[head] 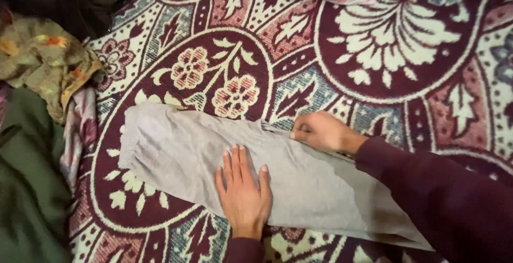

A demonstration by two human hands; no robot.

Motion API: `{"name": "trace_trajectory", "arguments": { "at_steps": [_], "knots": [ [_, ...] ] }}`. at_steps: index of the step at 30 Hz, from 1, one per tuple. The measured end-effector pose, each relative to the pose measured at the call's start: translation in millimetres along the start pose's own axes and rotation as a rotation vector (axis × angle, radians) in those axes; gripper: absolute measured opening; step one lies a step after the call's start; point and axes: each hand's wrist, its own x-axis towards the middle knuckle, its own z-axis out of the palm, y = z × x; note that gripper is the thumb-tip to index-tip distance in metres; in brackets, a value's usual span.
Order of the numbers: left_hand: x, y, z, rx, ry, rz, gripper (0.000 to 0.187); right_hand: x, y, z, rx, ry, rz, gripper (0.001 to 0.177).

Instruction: Folding a pair of grey pants on a bed and placing them neatly into a closet.

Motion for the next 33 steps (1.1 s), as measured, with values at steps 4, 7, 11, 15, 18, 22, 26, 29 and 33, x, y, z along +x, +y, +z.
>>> {"name": "trace_trajectory", "arguments": {
  "at_steps": [4,7,11,15,18,22,26,29,33],
  "knots": [
    [-1.8,2.0,0.8,0.101,0.038,-0.022,0.07,6.6,39.3,18.8,-0.021,0.244,-0.035,0.019],
    [-0.1,6.6,1.6,0.137,0.091,0.002,0.069,-9.9,32.6,19.3,-0.209,0.408,-0.116,0.01],
    [-1.7,7.0,2.3,0.145,0.093,-0.001,0.069,-46.1,39.5,14.4,-0.09,0.212,-0.078,0.02],
    [-3.1,46.7,-1.1,0.183,0.14,0.107,0.075,-86.0,21.6,-14.2,-0.168,-0.061,0.207,0.025],
    [-17.1,86.1,3.6,-0.2,0.088,0.306,0.054,-96.0,40.4,-5.2,-0.133,0.0,0.027,0.028],
    [-27.3,95.3,24.8,0.034,0.0,0.331,0.062,-77.8,71.0,-0.9,-0.014,0.145,0.076,0.028],
    [-31.9,93.7,29.1,0.085,0.0,0.32,0.065,-59.7,89.4,9.7,0.125,0.219,0.107,0.033],
    [-31.6,95.0,26.4,0.066,-0.001,0.327,0.064,-97.8,89.1,-3.3,0.397,0.133,-0.012,0.032],
    [-32.7,94.8,24.3,0.062,0.011,0.344,0.064,-148.9,98.3,-22.4,0.244,0.004,0.173,0.035]
  ]
}}
